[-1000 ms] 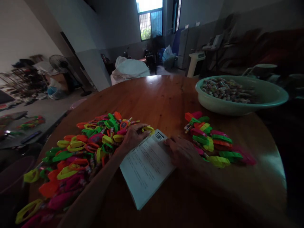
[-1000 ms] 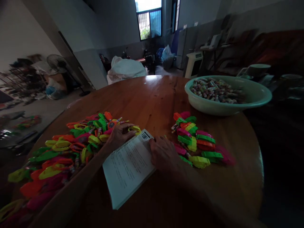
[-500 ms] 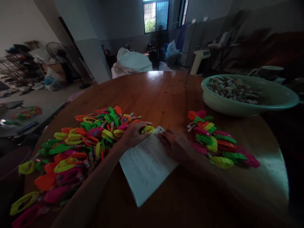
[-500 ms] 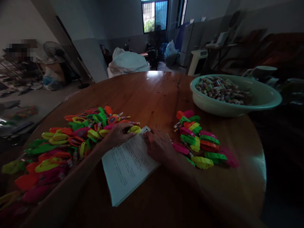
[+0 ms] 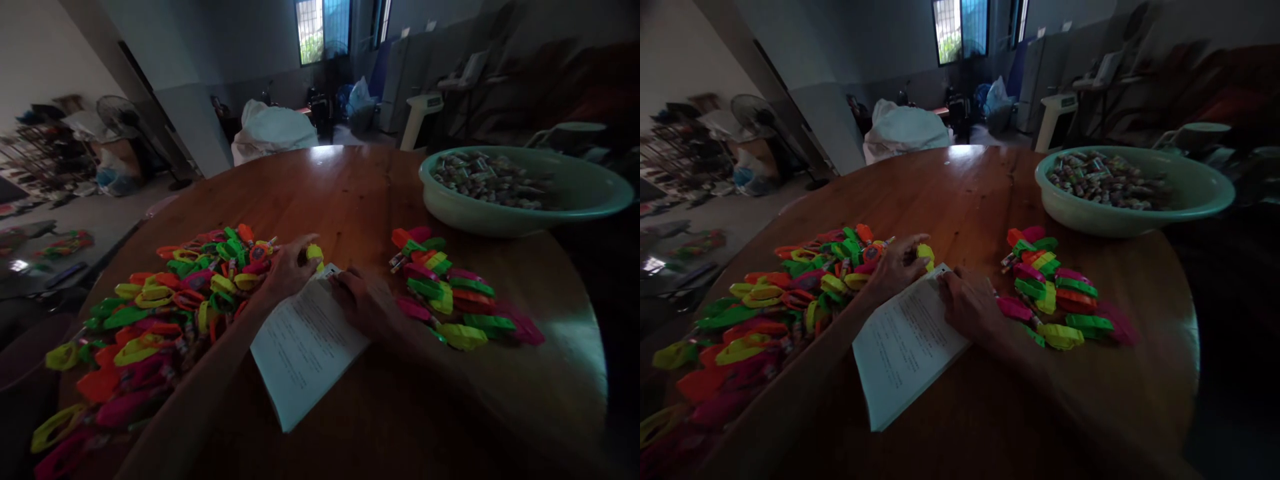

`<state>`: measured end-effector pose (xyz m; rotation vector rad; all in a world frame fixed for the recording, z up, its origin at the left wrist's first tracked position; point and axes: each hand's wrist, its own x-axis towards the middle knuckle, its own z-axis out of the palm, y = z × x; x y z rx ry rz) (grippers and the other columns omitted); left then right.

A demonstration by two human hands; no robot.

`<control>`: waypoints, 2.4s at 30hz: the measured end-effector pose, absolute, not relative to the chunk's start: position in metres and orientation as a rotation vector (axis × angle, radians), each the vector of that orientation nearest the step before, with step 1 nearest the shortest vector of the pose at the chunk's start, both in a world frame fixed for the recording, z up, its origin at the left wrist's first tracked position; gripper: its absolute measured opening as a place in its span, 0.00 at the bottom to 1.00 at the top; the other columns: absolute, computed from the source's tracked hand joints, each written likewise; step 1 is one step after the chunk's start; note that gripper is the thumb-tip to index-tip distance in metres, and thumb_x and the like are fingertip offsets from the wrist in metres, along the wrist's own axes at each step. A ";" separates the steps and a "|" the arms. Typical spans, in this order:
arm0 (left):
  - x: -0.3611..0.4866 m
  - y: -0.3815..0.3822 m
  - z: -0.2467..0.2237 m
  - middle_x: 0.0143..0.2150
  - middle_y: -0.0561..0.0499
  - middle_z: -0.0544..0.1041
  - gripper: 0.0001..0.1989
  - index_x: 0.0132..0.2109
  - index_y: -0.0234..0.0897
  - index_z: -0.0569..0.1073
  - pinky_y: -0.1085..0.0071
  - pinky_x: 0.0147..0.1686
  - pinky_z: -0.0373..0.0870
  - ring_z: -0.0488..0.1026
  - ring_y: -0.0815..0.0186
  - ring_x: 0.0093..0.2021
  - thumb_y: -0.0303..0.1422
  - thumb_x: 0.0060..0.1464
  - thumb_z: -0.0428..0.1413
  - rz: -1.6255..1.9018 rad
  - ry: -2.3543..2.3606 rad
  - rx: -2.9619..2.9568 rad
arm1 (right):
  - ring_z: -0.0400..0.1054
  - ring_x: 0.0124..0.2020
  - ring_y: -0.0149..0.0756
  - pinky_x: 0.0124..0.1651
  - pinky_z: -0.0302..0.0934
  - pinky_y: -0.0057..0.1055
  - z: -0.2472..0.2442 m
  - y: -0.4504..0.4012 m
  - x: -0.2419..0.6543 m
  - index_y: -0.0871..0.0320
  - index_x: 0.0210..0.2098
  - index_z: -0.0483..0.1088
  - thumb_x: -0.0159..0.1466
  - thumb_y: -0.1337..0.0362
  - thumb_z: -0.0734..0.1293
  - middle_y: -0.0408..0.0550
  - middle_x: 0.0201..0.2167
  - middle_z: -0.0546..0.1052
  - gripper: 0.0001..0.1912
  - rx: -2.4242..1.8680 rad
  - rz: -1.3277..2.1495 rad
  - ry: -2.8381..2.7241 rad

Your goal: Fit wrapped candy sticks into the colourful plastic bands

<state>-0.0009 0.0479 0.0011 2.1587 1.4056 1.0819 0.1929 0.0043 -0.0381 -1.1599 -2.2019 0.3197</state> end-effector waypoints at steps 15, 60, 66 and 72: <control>-0.032 0.008 -0.018 0.50 0.44 0.77 0.16 0.51 0.38 0.74 0.58 0.53 0.71 0.74 0.58 0.51 0.26 0.55 0.57 1.038 1.360 2.323 | 0.63 0.34 0.33 0.37 0.51 0.30 -0.033 0.015 0.188 0.60 0.37 0.71 0.72 0.61 0.56 0.49 0.35 0.71 0.15 -1.052 0.305 -2.247; -0.031 0.005 -0.018 0.49 0.44 0.75 0.14 0.52 0.40 0.70 0.56 0.50 0.71 0.73 0.53 0.50 0.33 0.59 0.54 0.992 1.785 2.579 | 0.58 0.27 0.33 0.32 0.49 0.33 0.050 0.047 0.221 0.57 0.27 0.66 0.64 0.67 0.59 0.46 0.27 0.70 0.10 -1.027 -0.010 -2.659; -0.010 -0.014 -0.006 0.55 0.42 0.68 0.16 0.54 0.37 0.68 0.51 0.55 0.67 0.65 0.47 0.57 0.32 0.60 0.52 0.976 2.109 2.712 | 0.62 0.31 0.37 0.34 0.51 0.35 0.044 -0.008 0.288 0.58 0.32 0.68 0.68 0.62 0.58 0.49 0.31 0.71 0.11 -1.283 -0.098 -2.517; 0.050 -0.026 0.006 0.50 0.44 0.72 0.12 0.50 0.37 0.71 0.57 0.50 0.69 0.68 0.55 0.50 0.30 0.60 0.51 0.643 1.424 2.887 | 0.66 0.34 0.38 0.36 0.53 0.34 0.007 -0.037 0.307 0.59 0.36 0.72 0.70 0.62 0.58 0.53 0.37 0.73 0.14 -1.428 0.072 -2.561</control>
